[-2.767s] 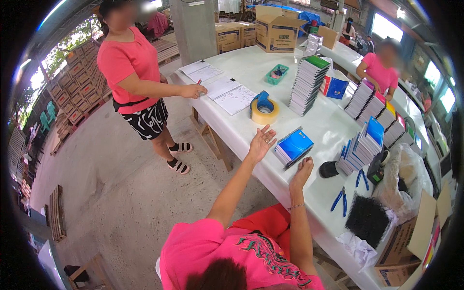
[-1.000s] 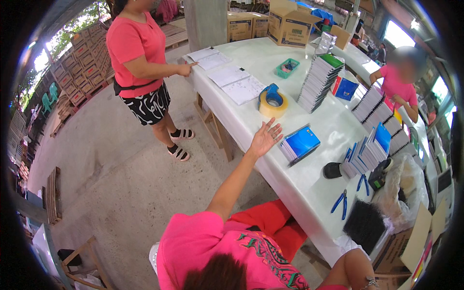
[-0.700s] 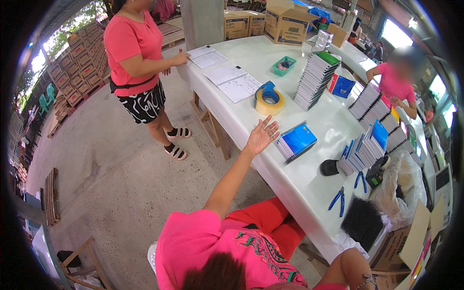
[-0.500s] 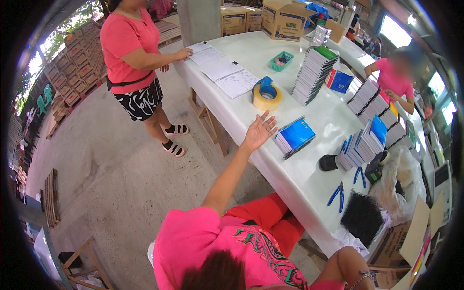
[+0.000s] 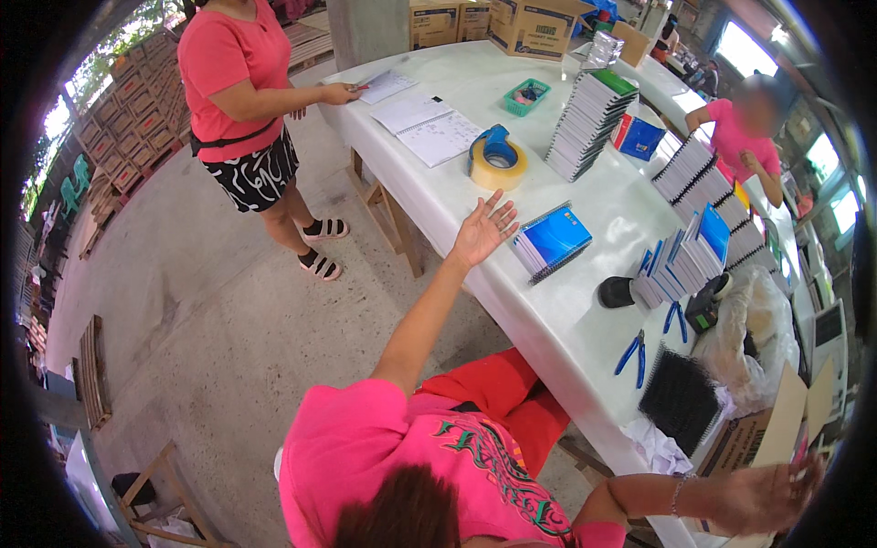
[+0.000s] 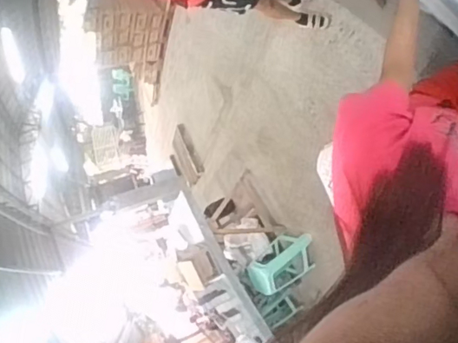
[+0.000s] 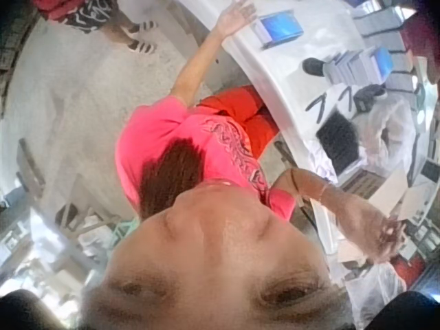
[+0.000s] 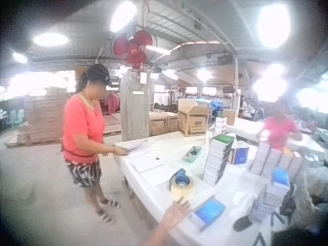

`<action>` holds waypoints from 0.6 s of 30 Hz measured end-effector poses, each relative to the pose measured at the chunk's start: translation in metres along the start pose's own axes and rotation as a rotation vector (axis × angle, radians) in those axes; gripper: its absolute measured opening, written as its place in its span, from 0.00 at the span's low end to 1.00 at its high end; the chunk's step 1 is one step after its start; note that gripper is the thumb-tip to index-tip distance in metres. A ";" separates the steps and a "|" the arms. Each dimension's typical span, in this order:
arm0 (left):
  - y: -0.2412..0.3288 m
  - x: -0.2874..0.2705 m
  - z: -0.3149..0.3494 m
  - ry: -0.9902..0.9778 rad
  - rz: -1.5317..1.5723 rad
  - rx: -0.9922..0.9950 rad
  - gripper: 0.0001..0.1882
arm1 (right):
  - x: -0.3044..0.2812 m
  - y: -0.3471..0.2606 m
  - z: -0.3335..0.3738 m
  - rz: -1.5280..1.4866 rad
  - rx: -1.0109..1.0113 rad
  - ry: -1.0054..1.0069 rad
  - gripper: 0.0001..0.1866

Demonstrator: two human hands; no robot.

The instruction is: The person repeatedly picks up a blue spiral notebook and a black spiral binding, inserts the binding into the notebook's edge, and places the assembled notebook into a stack. The person also briefly handles a roll of tape and a small black pouch on the table.

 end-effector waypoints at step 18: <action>0.001 0.000 0.002 0.003 -0.012 -0.006 0.27 | 0.017 0.205 0.104 -0.186 1.457 -0.263 0.19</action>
Point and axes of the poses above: each hand's wrist, its own z-axis away from the middle knuckle, its own x-axis out of the palm, y = z × x, the point moved 3 cm from there along -z, towards the middle knuckle, and after that the axes turned 13 degrees about y, right-handed, at the moved point
